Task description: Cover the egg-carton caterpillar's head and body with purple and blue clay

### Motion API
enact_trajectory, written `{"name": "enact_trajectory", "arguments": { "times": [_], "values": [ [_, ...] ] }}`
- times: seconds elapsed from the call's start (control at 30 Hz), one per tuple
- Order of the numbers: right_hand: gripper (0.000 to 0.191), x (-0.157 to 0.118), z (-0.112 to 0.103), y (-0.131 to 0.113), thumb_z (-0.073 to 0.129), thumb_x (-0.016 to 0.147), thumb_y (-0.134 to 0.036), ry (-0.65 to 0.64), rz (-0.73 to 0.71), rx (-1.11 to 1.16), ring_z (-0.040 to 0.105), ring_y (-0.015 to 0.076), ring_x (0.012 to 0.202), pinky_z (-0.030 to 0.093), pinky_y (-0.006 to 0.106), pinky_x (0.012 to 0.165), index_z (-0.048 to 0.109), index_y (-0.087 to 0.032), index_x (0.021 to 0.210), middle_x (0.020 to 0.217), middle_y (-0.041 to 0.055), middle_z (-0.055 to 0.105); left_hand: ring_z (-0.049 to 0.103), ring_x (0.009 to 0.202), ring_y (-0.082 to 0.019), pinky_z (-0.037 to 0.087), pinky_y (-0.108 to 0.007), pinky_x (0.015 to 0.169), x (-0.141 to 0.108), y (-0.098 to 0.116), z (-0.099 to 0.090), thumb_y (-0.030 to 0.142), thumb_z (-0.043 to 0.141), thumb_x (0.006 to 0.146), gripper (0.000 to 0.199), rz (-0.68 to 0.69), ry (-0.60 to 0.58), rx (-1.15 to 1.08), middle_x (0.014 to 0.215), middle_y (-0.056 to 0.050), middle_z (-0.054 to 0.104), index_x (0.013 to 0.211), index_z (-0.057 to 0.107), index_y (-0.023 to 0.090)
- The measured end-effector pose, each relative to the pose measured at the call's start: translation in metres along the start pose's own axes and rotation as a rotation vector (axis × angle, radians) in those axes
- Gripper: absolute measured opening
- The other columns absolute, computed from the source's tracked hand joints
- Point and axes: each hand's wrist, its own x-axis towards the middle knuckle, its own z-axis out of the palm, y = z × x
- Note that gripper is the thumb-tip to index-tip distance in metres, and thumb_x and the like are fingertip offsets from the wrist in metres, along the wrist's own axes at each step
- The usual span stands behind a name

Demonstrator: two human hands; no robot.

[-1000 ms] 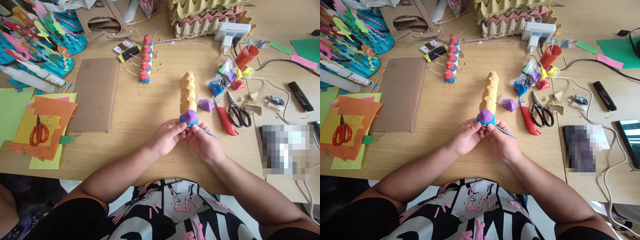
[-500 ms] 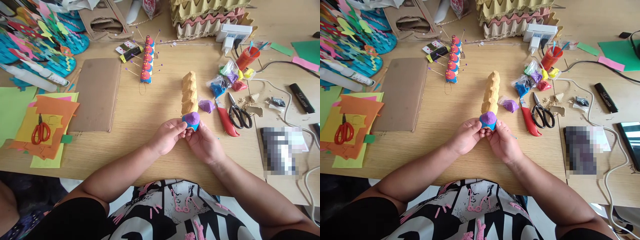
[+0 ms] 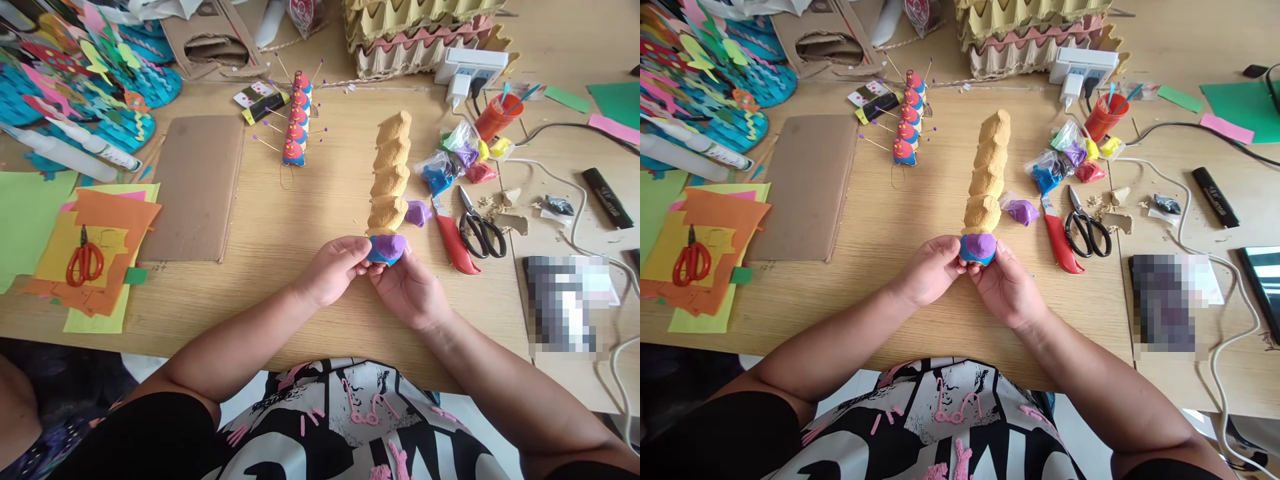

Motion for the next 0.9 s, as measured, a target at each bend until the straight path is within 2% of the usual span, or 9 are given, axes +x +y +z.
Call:
{"name": "enact_trajectory", "arguments": {
  "times": [0.13, 0.33, 0.47, 0.6, 0.73, 0.9],
  "values": [
    [0.02, -0.0002, -0.0023, 0.0024, 0.077, 0.093, -0.048, 0.008, 0.017, -0.014, 0.063, 0.0163, 0.084, 0.059, 0.03, 0.079, 0.074, -0.028, 0.093, 0.096, 0.0005, 0.072, 0.063, 0.068, -0.013, 0.046, -0.027, 0.063, -0.0005, 0.0024, 0.0035, 0.059, 0.091, 0.075, 0.05, -0.028, 0.053, -0.055, 0.067, 0.0, 0.062, 0.066, 0.065, 0.017],
    [0.02, 0.0008, -0.0037, 0.003, 0.074, 0.095, -0.046, 0.0, 0.032, -0.002, 0.063, 0.0154, 0.083, 0.059, 0.029, 0.08, 0.074, -0.026, 0.095, 0.096, 0.0012, 0.073, 0.063, 0.063, -0.011, 0.04, -0.023, 0.056, 0.0008, 0.0024, 0.0038, 0.057, 0.095, 0.069, 0.049, -0.067, 0.117, -0.074, 0.063, 0.001, 0.06, 0.067, 0.068, 0.015],
    [0.021, 0.003, -0.0051, -0.0001, 0.077, 0.093, -0.048, 0.034, 0.023, 0.0, 0.064, 0.0149, 0.083, 0.059, 0.029, 0.08, 0.075, -0.027, 0.094, 0.097, 0.0001, 0.074, 0.066, 0.069, -0.011, 0.038, -0.022, 0.056, 0.0022, 0.0011, 0.0019, 0.06, 0.092, 0.073, 0.049, -0.077, 0.079, -0.08, 0.069, -0.001, 0.065, 0.074, 0.073, 0.015],
    [0.018, 0.0043, -0.0068, -0.0017, 0.076, 0.094, -0.047, 0.095, 0.003, -0.009, 0.063, 0.0158, 0.079, 0.06, 0.032, 0.082, 0.074, -0.029, 0.092, 0.094, -0.0009, 0.074, 0.065, 0.073, -0.01, 0.042, -0.022, 0.061, 0.0026, -0.0016, 0.0028, 0.057, 0.093, 0.073, 0.046, -0.076, 0.024, -0.032, 0.079, -0.004, 0.072, 0.085, 0.079, 0.015],
    [0.021, 0.0033, -0.0038, -0.0005, 0.075, 0.095, -0.049, 0.091, 0.014, 0.01, 0.061, 0.0148, 0.076, 0.06, 0.031, 0.08, 0.075, -0.028, 0.092, 0.09, -0.0009, 0.073, 0.063, 0.069, -0.009, 0.045, -0.022, 0.065, 0.0023, -0.0048, 0.0034, 0.05, 0.097, 0.07, 0.04, -0.04, 0.08, -0.045, 0.074, -0.002, 0.073, 0.078, 0.078, 0.016],
    [0.023, 0.0021, -0.0006, -0.0005, 0.077, 0.093, -0.049, 0.074, 0.032, 0.018, 0.062, 0.0146, 0.077, 0.059, 0.03, 0.079, 0.075, -0.026, 0.092, 0.087, -0.0007, 0.072, 0.064, 0.071, -0.009, 0.045, -0.023, 0.066, 0.0027, -0.0044, 0.001, 0.049, 0.097, 0.071, 0.039, -0.045, 0.07, -0.062, 0.076, -0.002, 0.073, 0.077, 0.076, 0.016]
  ]
}}
